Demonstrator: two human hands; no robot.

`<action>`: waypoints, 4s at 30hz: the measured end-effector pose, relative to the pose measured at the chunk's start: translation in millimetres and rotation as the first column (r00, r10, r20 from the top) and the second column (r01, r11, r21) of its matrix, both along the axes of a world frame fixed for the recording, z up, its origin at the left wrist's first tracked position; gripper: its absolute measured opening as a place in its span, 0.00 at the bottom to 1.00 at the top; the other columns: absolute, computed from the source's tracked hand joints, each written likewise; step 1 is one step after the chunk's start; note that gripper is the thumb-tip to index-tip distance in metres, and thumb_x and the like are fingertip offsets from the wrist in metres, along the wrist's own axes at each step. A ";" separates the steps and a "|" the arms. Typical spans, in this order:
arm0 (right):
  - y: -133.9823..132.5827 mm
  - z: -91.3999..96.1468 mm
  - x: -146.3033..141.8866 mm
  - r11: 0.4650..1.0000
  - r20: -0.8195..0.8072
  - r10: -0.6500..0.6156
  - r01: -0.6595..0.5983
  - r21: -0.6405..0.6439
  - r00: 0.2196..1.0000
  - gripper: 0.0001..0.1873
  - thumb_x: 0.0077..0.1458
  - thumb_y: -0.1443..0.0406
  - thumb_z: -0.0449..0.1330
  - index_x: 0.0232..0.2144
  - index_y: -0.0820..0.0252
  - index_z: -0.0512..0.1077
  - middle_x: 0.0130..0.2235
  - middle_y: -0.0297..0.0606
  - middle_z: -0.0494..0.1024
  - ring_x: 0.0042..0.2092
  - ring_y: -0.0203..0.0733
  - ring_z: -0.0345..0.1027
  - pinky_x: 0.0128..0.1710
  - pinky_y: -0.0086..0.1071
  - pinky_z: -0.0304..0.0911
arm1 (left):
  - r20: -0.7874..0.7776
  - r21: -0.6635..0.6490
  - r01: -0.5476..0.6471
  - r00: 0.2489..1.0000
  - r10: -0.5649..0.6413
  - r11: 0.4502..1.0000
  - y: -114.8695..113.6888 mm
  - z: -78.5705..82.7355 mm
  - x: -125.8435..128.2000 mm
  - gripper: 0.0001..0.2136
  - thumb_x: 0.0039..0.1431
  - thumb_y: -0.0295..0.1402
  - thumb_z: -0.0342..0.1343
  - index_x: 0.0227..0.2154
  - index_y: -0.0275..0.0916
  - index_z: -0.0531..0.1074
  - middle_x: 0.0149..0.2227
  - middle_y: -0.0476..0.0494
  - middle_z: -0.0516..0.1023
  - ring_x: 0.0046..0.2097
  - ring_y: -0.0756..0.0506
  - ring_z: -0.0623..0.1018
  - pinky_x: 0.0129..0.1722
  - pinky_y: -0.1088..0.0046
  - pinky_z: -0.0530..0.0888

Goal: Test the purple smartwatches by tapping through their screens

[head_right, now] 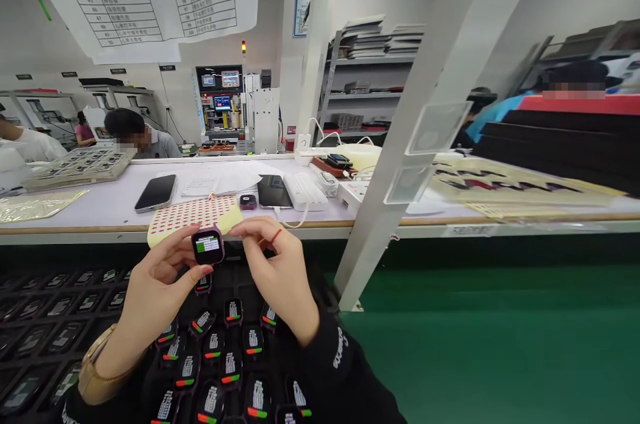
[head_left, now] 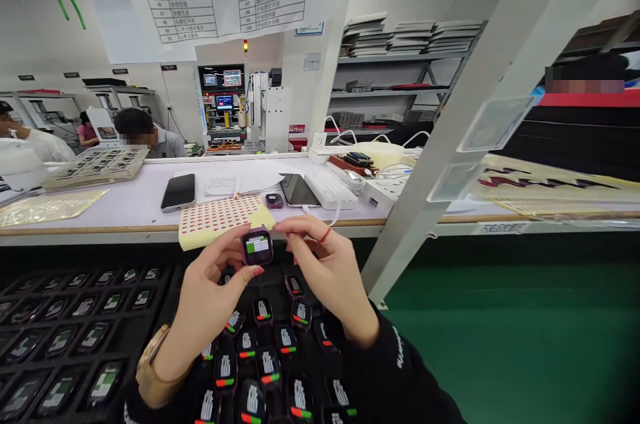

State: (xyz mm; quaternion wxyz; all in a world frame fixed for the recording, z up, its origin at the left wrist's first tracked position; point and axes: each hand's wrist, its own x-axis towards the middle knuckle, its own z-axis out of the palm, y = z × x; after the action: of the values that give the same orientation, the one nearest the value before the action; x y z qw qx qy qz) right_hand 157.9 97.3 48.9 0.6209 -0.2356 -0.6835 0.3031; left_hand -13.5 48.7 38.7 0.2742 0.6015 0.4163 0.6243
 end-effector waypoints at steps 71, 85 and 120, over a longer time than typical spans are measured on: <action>-12.1 8.8 -4.3 0.971 -0.041 0.112 -0.118 -0.206 0.993 0.07 0.54 0.62 0.67 0.29 0.61 0.78 0.29 0.36 0.77 0.29 0.38 0.69 0.23 0.24 0.61 | -0.100 0.062 -0.070 0.992 0.076 0.996 -1.7 0.9 4.6 0.23 0.53 0.24 0.66 0.49 0.54 0.75 0.39 0.57 0.80 0.37 0.54 0.79 0.42 0.85 0.76; -11.8 8.9 -4.7 0.974 -0.017 0.113 -0.114 -0.198 0.993 0.06 0.54 0.64 0.67 0.27 0.60 0.77 0.29 0.35 0.78 0.29 0.39 0.70 0.23 0.25 0.61 | -0.080 0.065 -0.061 0.995 0.067 0.996 -3.1 2.6 7.0 0.23 0.52 0.23 0.66 0.48 0.54 0.76 0.37 0.58 0.81 0.36 0.55 0.79 0.41 0.87 0.76; -9.6 5.7 -10.1 0.978 0.001 0.059 -0.058 -0.199 0.998 0.08 0.54 0.61 0.64 0.28 0.61 0.75 0.28 0.37 0.76 0.29 0.41 0.70 0.22 0.27 0.62 | -0.130 0.090 -0.098 0.986 0.109 0.991 -3.0 1.7 7.7 0.21 0.53 0.22 0.65 0.48 0.53 0.75 0.38 0.58 0.80 0.36 0.55 0.78 0.40 0.85 0.76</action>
State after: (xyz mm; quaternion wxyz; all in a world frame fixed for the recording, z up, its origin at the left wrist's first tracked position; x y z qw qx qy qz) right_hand 147.7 87.8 54.6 0.5824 -0.2774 -0.6586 0.3874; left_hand -5.9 45.8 40.4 0.1875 0.6307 0.4381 0.6124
